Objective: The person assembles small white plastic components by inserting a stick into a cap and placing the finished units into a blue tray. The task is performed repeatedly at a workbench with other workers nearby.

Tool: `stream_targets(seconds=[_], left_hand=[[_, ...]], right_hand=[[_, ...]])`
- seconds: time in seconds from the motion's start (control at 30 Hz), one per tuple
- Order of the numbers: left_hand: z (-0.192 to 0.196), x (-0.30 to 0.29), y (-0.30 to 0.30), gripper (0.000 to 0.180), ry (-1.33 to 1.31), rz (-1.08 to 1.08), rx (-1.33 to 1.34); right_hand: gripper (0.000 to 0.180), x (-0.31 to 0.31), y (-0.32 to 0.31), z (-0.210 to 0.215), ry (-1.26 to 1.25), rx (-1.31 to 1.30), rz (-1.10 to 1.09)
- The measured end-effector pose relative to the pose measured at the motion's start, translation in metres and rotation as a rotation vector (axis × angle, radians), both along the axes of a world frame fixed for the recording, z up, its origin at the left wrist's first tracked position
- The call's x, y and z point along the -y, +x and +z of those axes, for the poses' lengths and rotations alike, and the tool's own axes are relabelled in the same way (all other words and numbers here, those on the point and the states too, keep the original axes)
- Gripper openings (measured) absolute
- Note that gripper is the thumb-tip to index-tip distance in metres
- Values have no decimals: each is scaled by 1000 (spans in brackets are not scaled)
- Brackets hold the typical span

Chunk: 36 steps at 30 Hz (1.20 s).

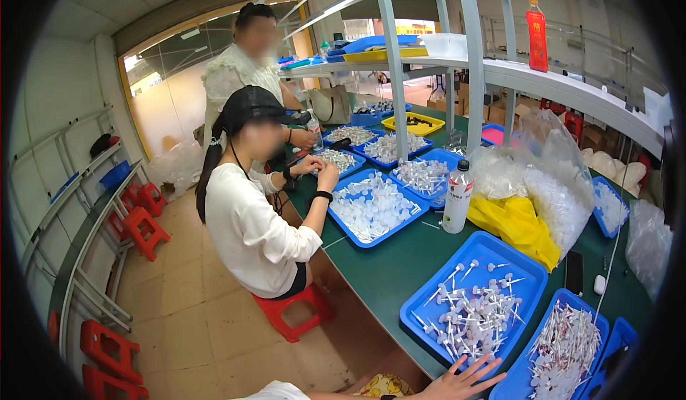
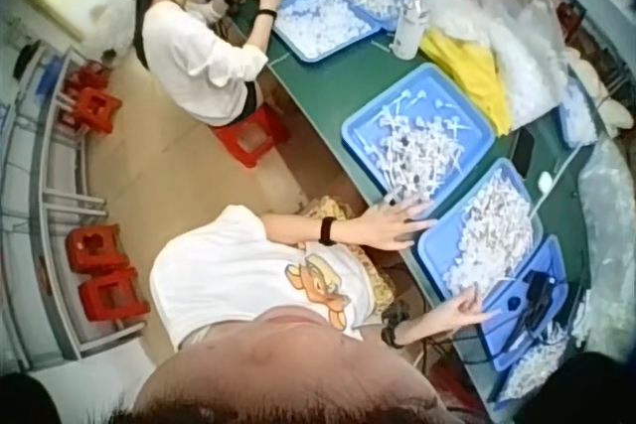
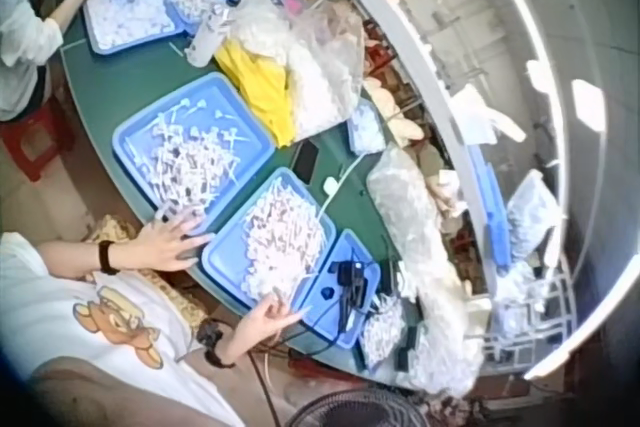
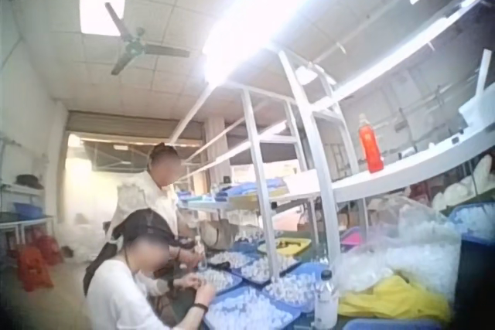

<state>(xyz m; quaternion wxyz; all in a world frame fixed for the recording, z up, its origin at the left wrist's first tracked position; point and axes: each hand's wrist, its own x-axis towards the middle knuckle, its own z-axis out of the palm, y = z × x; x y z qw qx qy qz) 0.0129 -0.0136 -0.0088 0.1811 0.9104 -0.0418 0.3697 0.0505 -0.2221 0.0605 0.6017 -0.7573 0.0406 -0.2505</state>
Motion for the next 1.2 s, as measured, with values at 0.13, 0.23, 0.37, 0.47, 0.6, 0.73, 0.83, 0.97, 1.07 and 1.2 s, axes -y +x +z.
stream_targets(seconds=[0.13,0.23,0.37,0.47,0.6,0.73,0.83,0.97,1.07,1.2], left_hand=[[19,-11,-15,71,7,-95,-177],[12,-10,-12,70,23,-87,-170],[14,-11,-10,69,22,-111,-157],[14,-11,-10,69,10,-118,-226],[13,-10,-10,70,14,-111,-253],[18,-11,-11,70,16,-108,-250],[20,-11,-10,70,20,-104,-235],[16,-11,-8,70,37,-99,-208],[18,-10,-11,70,27,-93,-226],[14,-10,-8,71,3,-112,-249]], right_hand=[[79,-5,6,-15,-55,-37,-87],[77,-3,9,-21,-140,-70,-122],[76,-7,7,-18,-208,-77,-172],[74,-7,8,-18,-194,-49,-170],[71,-6,11,-19,-153,-35,-160],[71,-7,13,-19,-135,-53,-163],[71,-8,13,-18,-123,-58,-154],[72,-9,12,-19,-132,-57,-163],[71,-4,13,-28,-217,-80,-146],[58,-7,10,-15,-238,-179,-28]])
